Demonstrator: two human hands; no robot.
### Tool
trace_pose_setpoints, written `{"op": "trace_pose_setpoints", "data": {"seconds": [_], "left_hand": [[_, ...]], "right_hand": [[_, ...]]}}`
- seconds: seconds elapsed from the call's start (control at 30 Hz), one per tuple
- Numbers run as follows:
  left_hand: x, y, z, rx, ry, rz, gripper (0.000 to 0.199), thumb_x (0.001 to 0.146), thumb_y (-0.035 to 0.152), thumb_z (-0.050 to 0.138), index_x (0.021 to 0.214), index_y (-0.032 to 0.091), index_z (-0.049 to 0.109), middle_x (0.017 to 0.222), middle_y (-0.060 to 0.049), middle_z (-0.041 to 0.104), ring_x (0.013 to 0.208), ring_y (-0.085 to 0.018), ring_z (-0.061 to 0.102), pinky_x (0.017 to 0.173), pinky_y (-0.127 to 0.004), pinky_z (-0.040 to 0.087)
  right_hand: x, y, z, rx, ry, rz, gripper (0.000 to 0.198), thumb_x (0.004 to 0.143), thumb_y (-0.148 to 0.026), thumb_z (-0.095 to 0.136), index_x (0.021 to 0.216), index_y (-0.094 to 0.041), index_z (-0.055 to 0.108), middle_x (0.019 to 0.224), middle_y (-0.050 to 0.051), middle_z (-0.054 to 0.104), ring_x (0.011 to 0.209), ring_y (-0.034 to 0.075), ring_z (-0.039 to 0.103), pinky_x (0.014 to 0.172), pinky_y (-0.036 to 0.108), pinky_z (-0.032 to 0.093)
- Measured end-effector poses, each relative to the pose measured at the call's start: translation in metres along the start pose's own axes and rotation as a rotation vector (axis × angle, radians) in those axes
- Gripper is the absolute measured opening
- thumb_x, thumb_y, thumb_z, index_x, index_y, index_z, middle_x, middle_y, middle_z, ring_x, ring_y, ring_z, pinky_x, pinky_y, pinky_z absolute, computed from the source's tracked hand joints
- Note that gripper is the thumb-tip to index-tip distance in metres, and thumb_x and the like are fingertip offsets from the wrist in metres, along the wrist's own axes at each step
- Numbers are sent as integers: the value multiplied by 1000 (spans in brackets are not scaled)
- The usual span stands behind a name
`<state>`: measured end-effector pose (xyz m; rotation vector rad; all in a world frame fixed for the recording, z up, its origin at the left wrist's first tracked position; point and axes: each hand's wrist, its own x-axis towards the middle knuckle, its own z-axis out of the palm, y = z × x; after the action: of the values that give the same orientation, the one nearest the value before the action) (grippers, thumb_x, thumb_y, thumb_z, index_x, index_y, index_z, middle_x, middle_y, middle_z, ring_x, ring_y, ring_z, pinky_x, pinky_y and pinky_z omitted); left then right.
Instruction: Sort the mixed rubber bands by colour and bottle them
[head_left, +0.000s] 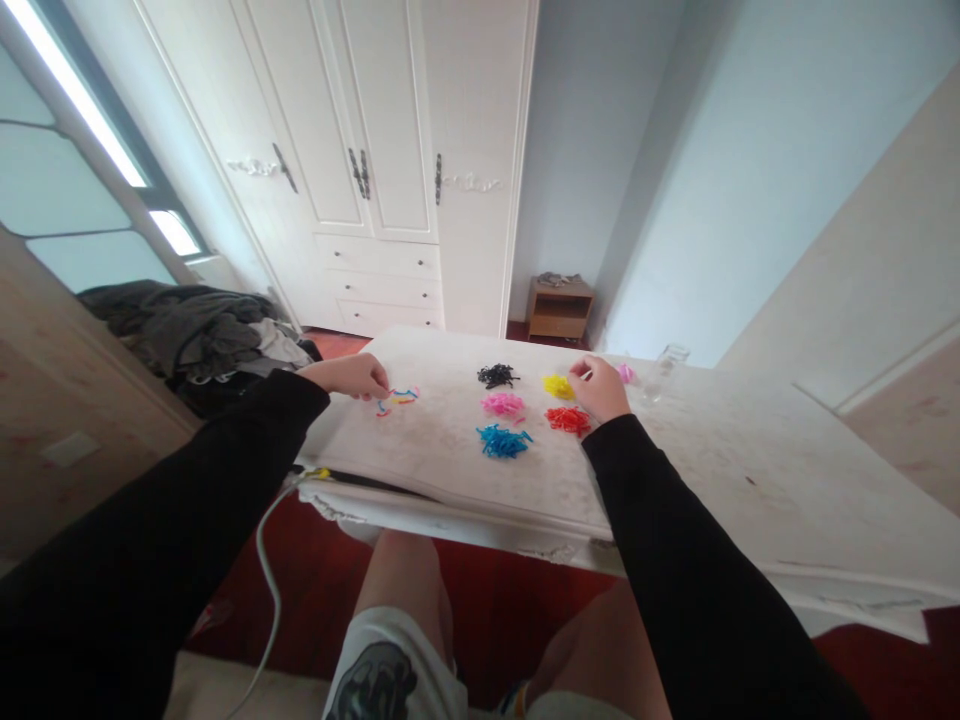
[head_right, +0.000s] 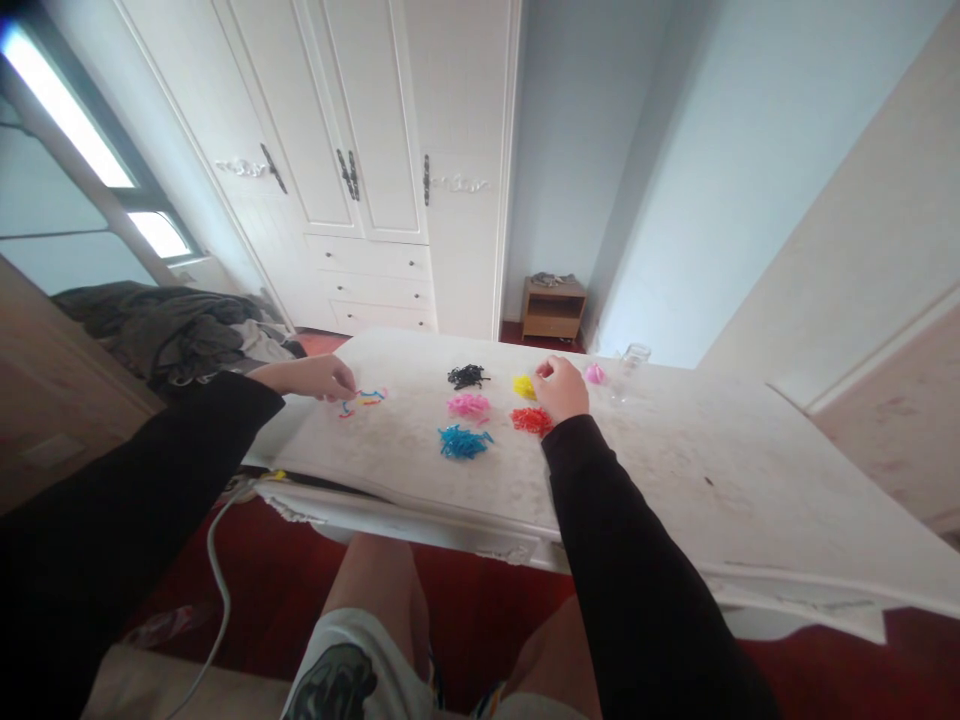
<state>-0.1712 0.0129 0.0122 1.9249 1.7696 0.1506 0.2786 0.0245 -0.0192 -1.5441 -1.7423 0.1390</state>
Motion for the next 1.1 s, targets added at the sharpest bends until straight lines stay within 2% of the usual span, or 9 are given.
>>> {"op": "trace_pose_setpoints", "data": {"seconds": [0.1, 0.23, 0.43, 0.6, 0.8, 0.9, 1.0, 1.1], "left_hand": [[1, 2, 2, 14, 42, 39, 26, 55, 44, 70, 61, 19, 73, 56, -6, 67, 53, -18, 59, 52, -26, 43], [2, 7, 6, 0, 118, 95, 28, 59, 46, 68, 66, 20, 73, 64, -5, 70, 59, -18, 61, 58, -27, 44], [2, 14, 12, 34, 107, 147, 22, 60, 41, 68, 66, 21, 73, 71, -5, 74, 68, -21, 66, 67, -28, 46], [3, 18, 13, 54, 124, 142, 13, 59, 34, 64, 60, 22, 69, 68, -4, 73, 68, -21, 65, 66, -28, 45], [0, 29, 18, 45, 303, 140, 8, 67, 29, 60, 64, 21, 61, 62, -4, 67, 64, -21, 62, 65, -29, 44], [0, 40, 22, 35, 397, 173, 7, 72, 27, 59, 71, 21, 62, 68, -4, 68, 67, -20, 63, 66, -29, 45], [-3, 58, 30, -6, 435, 238, 7, 76, 25, 60, 77, 20, 65, 73, -4, 71, 68, -19, 65, 66, -28, 47], [-8, 85, 43, -251, 376, 333, 11, 80, 22, 63, 88, 18, 70, 76, -5, 75, 61, -16, 66, 58, -26, 49]], "right_hand": [[0, 0, 0, -5, -5, -1, 2, 76, -22, 57, 75, -22, 56, 82, 2, 66, 74, 18, 56, 73, 32, 43], [0, 1, 1, -8, 2, -13, 1, 76, -22, 56, 75, -22, 56, 84, 2, 66, 73, 18, 56, 74, 32, 43], [0, 1, 2, -18, -6, -23, 3, 77, -22, 56, 74, -22, 55, 84, 3, 66, 75, 18, 57, 76, 32, 44], [0, 1, 2, -24, -15, -28, 4, 77, -22, 56, 73, -22, 56, 83, 2, 66, 75, 18, 57, 76, 32, 44], [-1, 2, 2, -2, -5, -22, 5, 78, -23, 57, 73, -22, 57, 83, 3, 68, 74, 18, 57, 73, 31, 44], [-1, 0, 1, 8, 0, -16, 6, 77, -23, 57, 72, -22, 58, 82, 3, 68, 73, 18, 57, 73, 32, 43], [-2, -5, -2, 34, -6, -8, 7, 76, -22, 57, 69, -21, 58, 79, 2, 68, 71, 18, 57, 72, 32, 43], [-2, -14, -6, 131, -45, -42, 7, 75, -24, 60, 70, -20, 62, 74, 2, 68, 71, 18, 58, 72, 32, 44]]}}
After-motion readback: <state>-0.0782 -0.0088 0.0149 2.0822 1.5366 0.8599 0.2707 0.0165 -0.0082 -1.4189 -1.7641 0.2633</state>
